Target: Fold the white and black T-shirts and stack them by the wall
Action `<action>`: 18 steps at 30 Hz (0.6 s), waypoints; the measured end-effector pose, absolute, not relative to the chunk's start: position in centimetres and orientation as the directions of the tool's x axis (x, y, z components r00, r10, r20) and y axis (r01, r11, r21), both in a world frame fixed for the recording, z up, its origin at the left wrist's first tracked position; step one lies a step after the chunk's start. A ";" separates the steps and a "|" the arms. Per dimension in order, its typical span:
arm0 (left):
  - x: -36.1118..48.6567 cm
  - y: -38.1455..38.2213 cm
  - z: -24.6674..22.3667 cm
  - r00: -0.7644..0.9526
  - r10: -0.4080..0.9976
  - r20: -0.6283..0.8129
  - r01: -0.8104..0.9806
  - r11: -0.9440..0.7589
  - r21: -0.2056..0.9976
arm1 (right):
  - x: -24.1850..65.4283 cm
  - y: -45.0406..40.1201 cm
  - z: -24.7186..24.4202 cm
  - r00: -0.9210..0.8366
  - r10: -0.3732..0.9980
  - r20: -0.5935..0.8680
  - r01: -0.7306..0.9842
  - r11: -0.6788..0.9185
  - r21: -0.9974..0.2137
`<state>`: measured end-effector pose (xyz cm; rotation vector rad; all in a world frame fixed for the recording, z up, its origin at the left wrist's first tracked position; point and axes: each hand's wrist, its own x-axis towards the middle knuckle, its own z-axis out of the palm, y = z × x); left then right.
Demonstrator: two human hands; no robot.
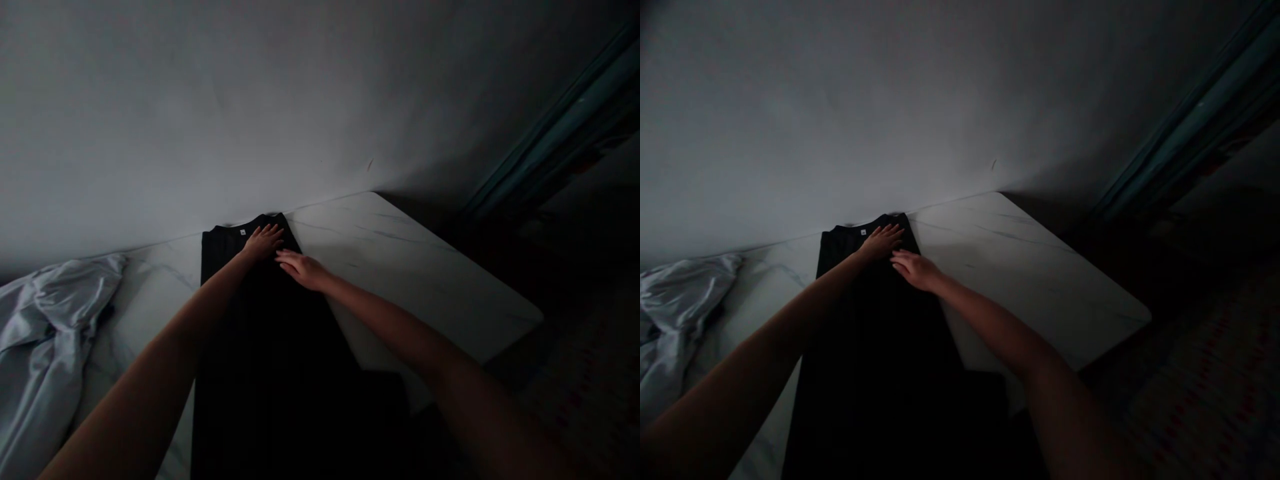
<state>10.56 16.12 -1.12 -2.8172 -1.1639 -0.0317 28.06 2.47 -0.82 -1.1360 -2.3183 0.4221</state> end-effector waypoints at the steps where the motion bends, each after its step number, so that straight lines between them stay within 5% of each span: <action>1: 10.9 15.5 -1.0 0.711 0.700 0.064 0.703 -0.708 -0.062 | 28.4 2.5 -0.7 -0.472 0.822 0.320 0.672 0.570 -0.473; 10: 12.3 8.6 0.3 0.744 0.665 -0.063 0.668 -0.742 0.052 | 30.5 -5.1 -1.3 -0.663 0.739 0.117 0.687 0.663 -0.299; 14: 12.6 3.9 0.6 0.804 0.592 -0.055 0.594 -0.804 0.029 | 31.6 -10.4 0.0 -0.671 0.727 0.146 0.645 0.669 -0.369; 18: 12.7 -1.7 0.7 0.859 0.506 -0.080 0.511 -0.854 0.095 | 33.4 -16.4 1.6 -0.439 0.871 0.219 0.716 0.487 -0.500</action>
